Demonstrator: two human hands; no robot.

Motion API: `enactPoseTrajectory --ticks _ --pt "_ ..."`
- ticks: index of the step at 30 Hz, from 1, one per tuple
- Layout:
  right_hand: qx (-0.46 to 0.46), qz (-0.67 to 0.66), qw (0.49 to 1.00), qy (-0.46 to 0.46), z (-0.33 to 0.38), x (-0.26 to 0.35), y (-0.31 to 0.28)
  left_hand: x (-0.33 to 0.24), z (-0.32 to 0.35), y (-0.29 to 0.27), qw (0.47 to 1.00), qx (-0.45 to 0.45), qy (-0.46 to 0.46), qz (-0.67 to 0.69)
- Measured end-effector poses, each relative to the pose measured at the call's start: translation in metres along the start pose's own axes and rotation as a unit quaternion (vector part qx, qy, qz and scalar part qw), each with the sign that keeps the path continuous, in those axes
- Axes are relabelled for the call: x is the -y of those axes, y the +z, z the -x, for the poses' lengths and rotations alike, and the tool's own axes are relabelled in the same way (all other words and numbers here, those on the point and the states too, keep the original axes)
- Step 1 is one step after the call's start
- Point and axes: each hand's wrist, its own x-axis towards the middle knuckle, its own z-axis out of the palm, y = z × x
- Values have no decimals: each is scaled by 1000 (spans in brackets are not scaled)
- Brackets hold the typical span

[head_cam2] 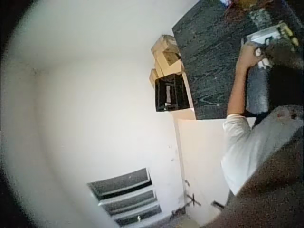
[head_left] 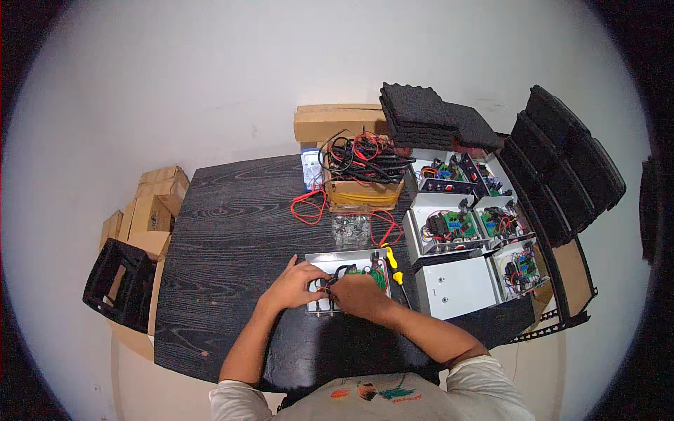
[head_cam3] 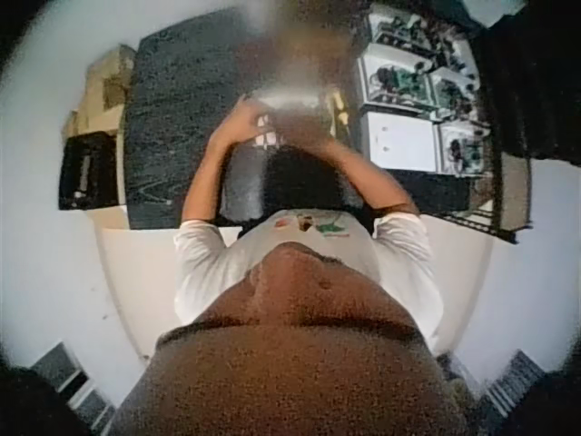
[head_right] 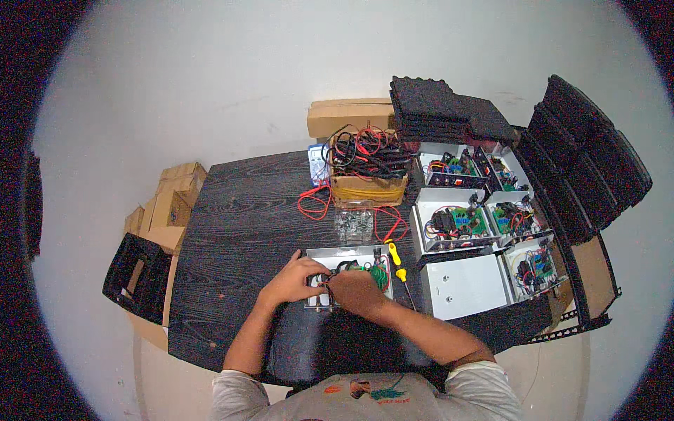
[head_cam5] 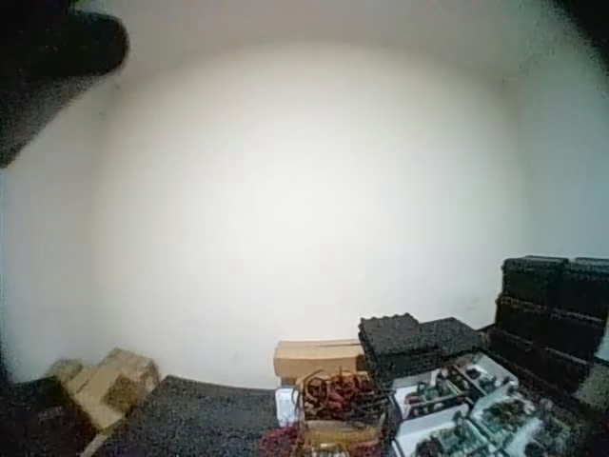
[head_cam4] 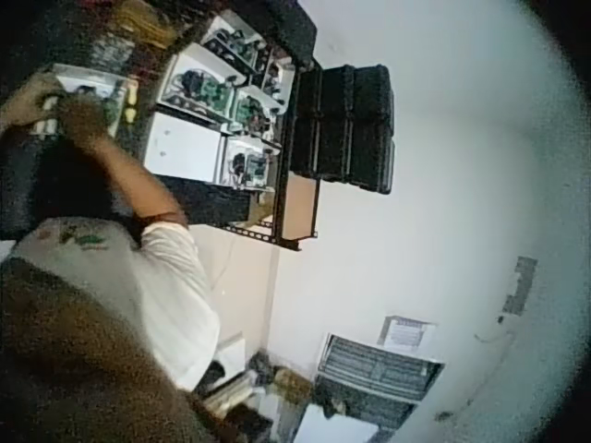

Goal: The person assembles a printed circuit board into a plastic electronic housing with a screwdriver.

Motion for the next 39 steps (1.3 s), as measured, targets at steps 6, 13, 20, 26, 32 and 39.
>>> enactPoseTrajectory --ticks 6,13,20,26,32,39 --pt "-13 12 999 46 3 7 12 4 1 1 1000 -18 13 1" --pt "10 -45 994 97 0 12 -1 4 0 -1 999 -31 27 16" --pt "5 -53 991 119 -1 10 7 2 0 -3 999 -28 27 12" --pt "7 -29 992 122 -2 13 4 0 1 -3 998 -42 41 7" --pt "27 -83 989 116 -2 8 3 -2 0 -3 999 -38 35 5" --pt "41 -62 987 145 -4 13 0 3 0 -1 998 -36 46 4"
